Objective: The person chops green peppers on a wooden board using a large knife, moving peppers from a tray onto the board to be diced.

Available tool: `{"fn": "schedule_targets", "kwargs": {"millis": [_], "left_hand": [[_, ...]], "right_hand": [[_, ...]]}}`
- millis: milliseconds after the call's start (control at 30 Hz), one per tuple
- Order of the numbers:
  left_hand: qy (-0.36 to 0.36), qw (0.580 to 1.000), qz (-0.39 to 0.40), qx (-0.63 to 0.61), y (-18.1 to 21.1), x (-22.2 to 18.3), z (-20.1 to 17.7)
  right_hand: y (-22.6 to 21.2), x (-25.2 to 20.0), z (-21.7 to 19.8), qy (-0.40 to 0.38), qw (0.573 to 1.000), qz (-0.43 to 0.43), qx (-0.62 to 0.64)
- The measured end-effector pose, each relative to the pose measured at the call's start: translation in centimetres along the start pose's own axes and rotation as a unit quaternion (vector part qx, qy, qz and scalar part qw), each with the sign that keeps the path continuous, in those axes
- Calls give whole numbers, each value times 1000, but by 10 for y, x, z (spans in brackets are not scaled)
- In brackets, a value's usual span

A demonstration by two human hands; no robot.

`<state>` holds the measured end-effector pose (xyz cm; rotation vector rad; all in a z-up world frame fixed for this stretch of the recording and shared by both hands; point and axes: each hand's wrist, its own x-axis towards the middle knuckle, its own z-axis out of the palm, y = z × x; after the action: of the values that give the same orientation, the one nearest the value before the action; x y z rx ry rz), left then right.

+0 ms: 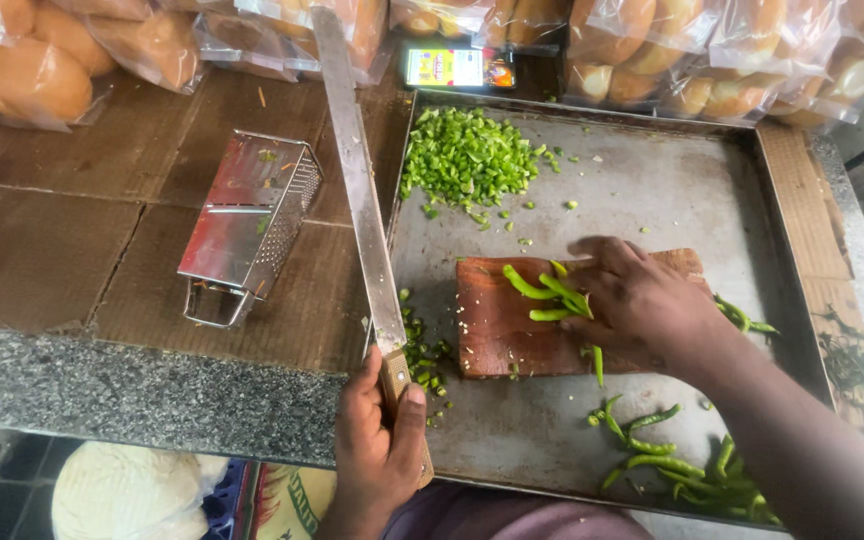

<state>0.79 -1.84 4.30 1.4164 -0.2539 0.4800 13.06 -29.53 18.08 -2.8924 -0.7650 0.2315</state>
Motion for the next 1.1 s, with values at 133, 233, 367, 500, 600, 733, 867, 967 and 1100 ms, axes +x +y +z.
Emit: {"fn": "schedule_targets", "kwargs": {"millis": [133, 233, 367, 500, 600, 733, 867, 967, 1100], "left_hand": [[-13, 999, 16, 26, -2, 0, -2], [-3, 999, -38, 33, -4, -2, -4], [-3, 998, -31, 50, -3, -2, -5], [-25, 998, -25, 52, 0, 0, -7], [-23, 998, -22, 61, 3, 2, -7], [-26, 998, -4, 50, 5, 3, -5], [-28, 998, 6, 64, 6, 5, -4], [-21, 994, -46, 95, 17, 7, 1], [-20, 967, 146, 206, 53, 17, 34]], "right_hand": [[-12, -4, -7, -30, 991, 128, -1], [-17, -6, -8, -37, 984, 177, -2], [-8, -11, 2, 37, 994, 89, 52], [5, -15, 5, 39, 990, 86, 101], [10, -17, 8, 62, 994, 38, 86], [20, -22, -1, 150, 980, -75, 105], [17, -38, -9, 201, 967, -26, 156], [4, -43, 3, 216, 957, 16, 195], [-46, -44, 25, 203, 971, -112, 60]]}}
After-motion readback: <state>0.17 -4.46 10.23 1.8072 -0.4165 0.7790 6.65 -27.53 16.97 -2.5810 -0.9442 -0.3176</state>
